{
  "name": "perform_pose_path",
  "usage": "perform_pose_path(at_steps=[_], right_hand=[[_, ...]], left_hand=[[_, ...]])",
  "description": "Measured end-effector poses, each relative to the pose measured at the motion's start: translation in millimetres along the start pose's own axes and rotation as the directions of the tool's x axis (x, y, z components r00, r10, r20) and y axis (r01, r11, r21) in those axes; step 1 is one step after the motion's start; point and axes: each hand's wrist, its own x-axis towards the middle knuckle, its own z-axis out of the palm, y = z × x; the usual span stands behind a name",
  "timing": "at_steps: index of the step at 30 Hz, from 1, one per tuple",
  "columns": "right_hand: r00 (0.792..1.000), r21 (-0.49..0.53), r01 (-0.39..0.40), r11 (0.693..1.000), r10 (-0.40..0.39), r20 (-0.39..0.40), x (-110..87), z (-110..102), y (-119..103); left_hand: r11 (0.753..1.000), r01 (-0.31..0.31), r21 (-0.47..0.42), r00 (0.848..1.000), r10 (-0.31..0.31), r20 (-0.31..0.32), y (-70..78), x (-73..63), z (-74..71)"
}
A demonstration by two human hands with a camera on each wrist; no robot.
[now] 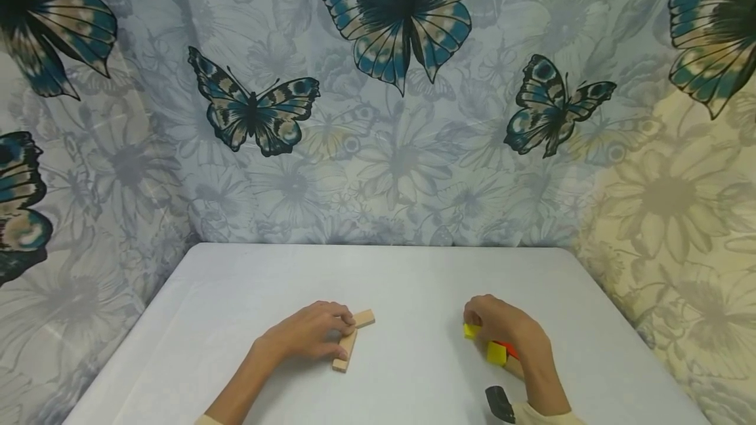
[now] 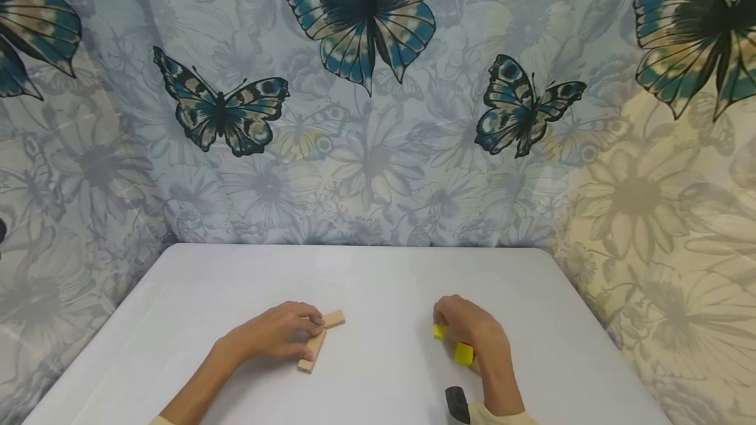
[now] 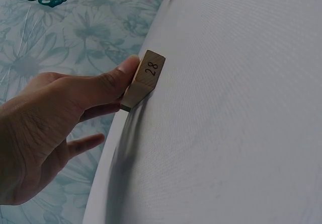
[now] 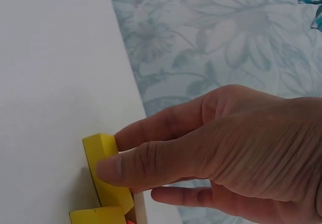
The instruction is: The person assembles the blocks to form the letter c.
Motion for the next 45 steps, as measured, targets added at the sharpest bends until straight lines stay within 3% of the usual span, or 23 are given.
perform_pose_path(at_steps=[11,25,42,45], right_hand=[[1.000,-0.059,-0.006,0.998,0.005,-0.016,0.1,3,-2],[0.999,-0.041,-0.034,0.999,0.033,-0.017,-0.2,2,-10],[0.996,-0.007,0.085,0.996,-0.085,0.032,-2.3,-1,-40],[0.990,-0.026,0.139,0.990,-0.138,0.029,-1.7,2,-44]], left_hand=[[1.000,-0.010,-0.029,1.000,0.010,0.007,-1.3,-0.3,-0.8],[0.999,0.022,-0.035,0.999,-0.021,0.036,-0.9,-2.4,-1.5],[0.997,0.033,-0.064,0.998,-0.030,0.046,1.4,-2.9,-4.3],[0.998,0.027,-0.064,0.999,-0.024,0.041,1.2,-1.9,-3.8]])
